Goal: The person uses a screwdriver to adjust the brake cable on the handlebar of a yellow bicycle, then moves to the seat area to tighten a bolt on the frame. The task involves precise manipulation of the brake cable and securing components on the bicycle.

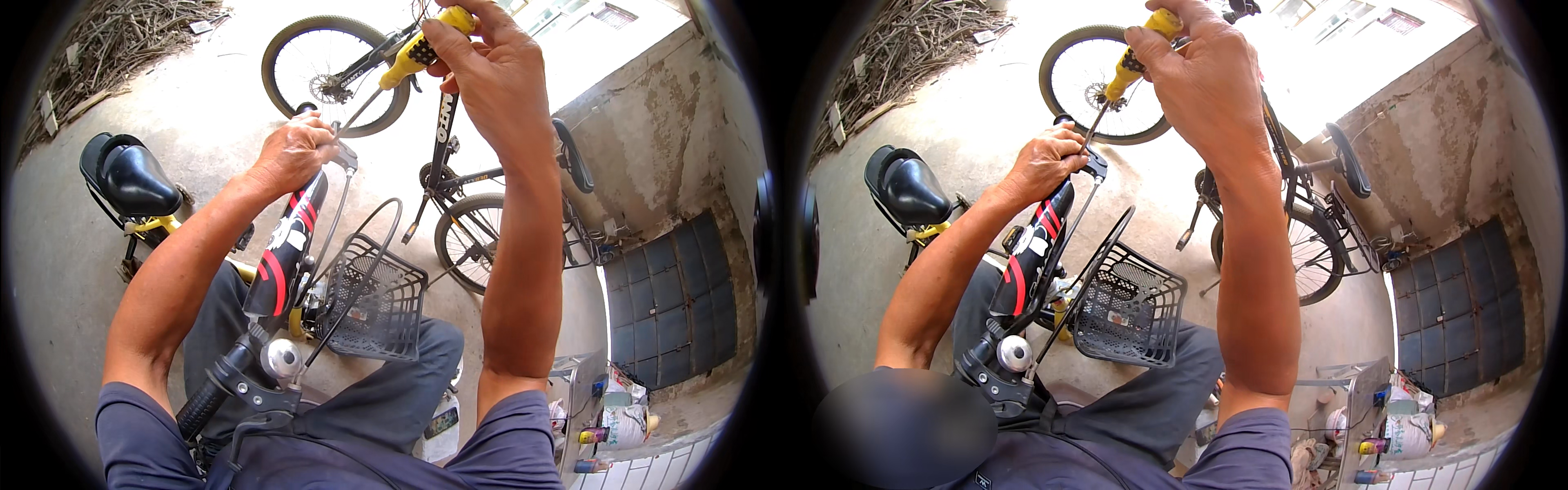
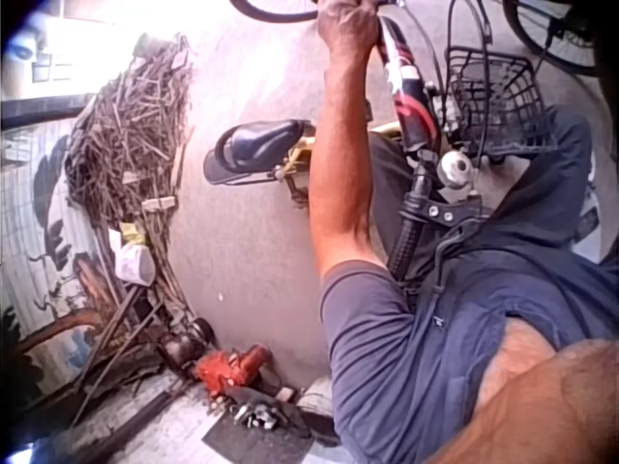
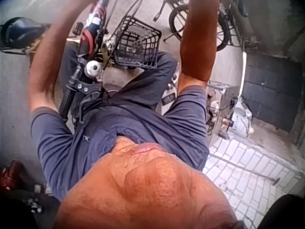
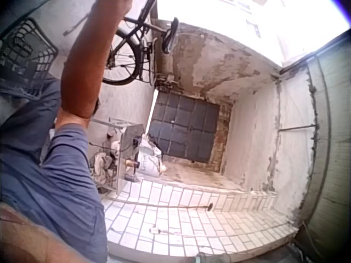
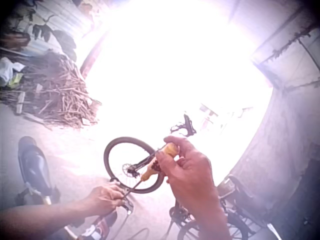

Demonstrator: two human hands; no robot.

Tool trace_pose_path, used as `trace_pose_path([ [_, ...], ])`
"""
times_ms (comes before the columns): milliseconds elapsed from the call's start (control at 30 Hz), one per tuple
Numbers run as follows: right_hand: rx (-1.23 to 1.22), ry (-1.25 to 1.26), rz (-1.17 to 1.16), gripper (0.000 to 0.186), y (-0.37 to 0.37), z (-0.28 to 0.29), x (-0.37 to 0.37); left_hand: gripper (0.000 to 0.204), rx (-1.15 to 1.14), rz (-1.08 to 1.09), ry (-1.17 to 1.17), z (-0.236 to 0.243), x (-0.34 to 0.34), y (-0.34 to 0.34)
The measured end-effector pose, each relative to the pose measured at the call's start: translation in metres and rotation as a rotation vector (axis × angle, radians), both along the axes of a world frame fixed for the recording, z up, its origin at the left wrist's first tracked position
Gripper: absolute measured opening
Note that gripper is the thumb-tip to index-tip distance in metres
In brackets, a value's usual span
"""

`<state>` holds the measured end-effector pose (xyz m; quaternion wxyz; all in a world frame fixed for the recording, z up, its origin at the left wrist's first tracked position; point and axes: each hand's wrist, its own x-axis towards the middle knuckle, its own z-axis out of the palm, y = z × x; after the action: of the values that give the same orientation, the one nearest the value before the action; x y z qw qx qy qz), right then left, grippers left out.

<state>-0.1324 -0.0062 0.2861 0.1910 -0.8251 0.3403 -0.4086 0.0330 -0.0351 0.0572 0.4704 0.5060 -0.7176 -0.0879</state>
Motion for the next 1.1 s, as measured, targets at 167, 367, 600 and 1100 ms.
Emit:
trace_pose_path([
  [167,-0.187,0.094,-0.24,0.03,-0.005,0.003,0.007,0.017,-0.018,0.032,-0.019,0.001,-0.001,0.002],
  [367,-0.097,0.031,-0.171,0.036,-0.011,0.003,0.006,0.018,-0.002,-0.001,-0.035,0.0,0.001,-0.001],
  [600,-0.107,0.016,0.161,0.042,-0.015,-0.002,-0.023,0.02,-0.343,0.029,-0.369,-0.013,0.002,-0.014],
  [1100,-0.135,0.094,-0.189,0.05,-0.041,-0.01,-0.037,0.024,-0.012,-0.033,-0.038,-0.003,-0.005,-0.015],
])
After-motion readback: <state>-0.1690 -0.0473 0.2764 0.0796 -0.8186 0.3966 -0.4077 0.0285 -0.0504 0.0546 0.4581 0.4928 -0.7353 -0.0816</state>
